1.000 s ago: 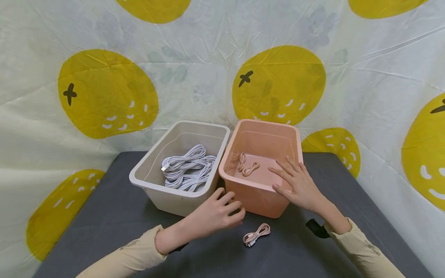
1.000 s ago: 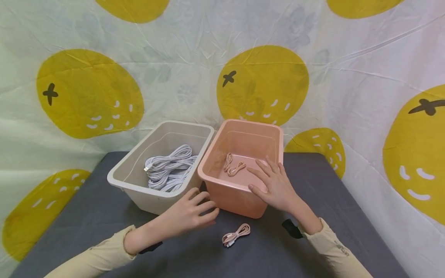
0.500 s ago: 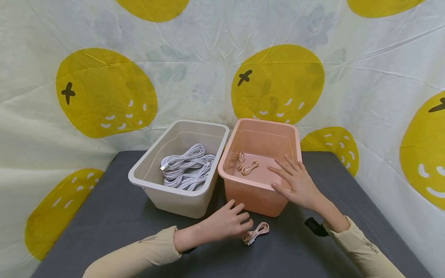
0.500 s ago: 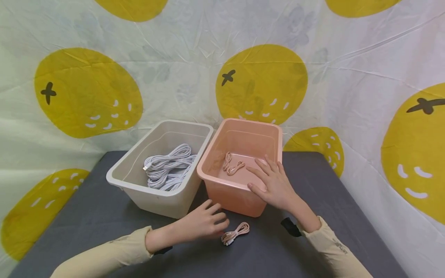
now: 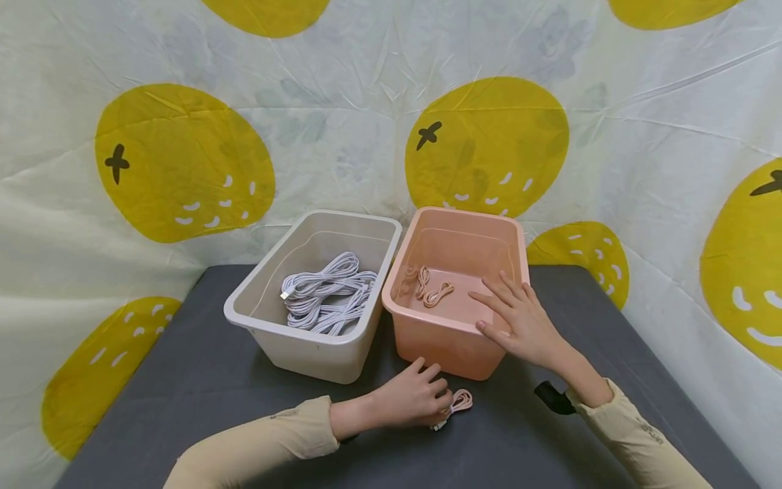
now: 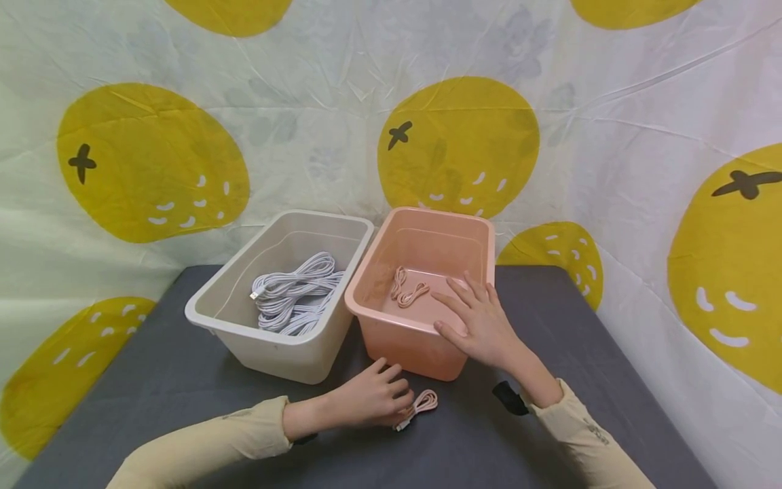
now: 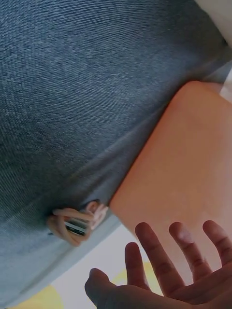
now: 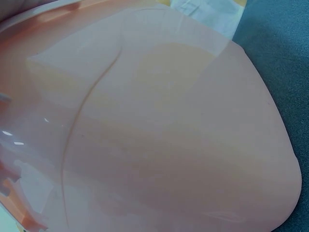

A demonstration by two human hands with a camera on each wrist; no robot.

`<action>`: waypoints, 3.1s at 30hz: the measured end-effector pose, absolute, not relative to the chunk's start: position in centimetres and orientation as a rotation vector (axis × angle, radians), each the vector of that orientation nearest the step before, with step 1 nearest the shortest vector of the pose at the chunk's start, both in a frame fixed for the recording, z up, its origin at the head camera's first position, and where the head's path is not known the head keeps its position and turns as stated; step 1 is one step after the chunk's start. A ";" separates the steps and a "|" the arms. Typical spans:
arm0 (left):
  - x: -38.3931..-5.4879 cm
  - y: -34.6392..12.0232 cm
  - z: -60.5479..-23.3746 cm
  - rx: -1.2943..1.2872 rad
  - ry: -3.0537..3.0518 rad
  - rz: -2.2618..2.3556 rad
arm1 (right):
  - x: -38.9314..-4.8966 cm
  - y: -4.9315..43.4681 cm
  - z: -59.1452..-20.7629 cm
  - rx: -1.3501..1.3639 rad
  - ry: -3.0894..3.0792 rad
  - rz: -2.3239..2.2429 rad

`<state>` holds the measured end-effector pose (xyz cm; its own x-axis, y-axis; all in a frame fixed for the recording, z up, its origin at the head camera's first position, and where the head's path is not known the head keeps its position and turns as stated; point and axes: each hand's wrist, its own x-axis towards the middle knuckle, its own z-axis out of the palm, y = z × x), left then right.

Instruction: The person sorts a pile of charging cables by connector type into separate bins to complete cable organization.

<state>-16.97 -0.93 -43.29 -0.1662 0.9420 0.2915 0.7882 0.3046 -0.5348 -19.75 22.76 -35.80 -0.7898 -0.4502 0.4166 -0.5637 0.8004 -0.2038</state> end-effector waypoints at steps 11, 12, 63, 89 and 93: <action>-17.3 -0.1 -44.5 -1.580 -2.052 0.406 | -19.8 22.8 -35.8 0.775 -2.638 0.453; -17.4 0.0 -44.6 -1.578 -2.051 0.403 | -19.8 22.8 -35.8 0.775 -2.638 0.453; -17.7 0.9 -44.5 -1.569 -2.045 0.454 | -19.8 22.8 -35.9 0.782 -2.613 0.457; -16.2 -1.7 -37.5 -1.420 -1.950 0.330 | -19.8 22.7 -35.7 0.764 -2.629 0.468; -16.0 -2.1 -36.1 -1.413 -1.958 0.340 | -19.7 22.7 -35.7 0.758 -2.633 0.467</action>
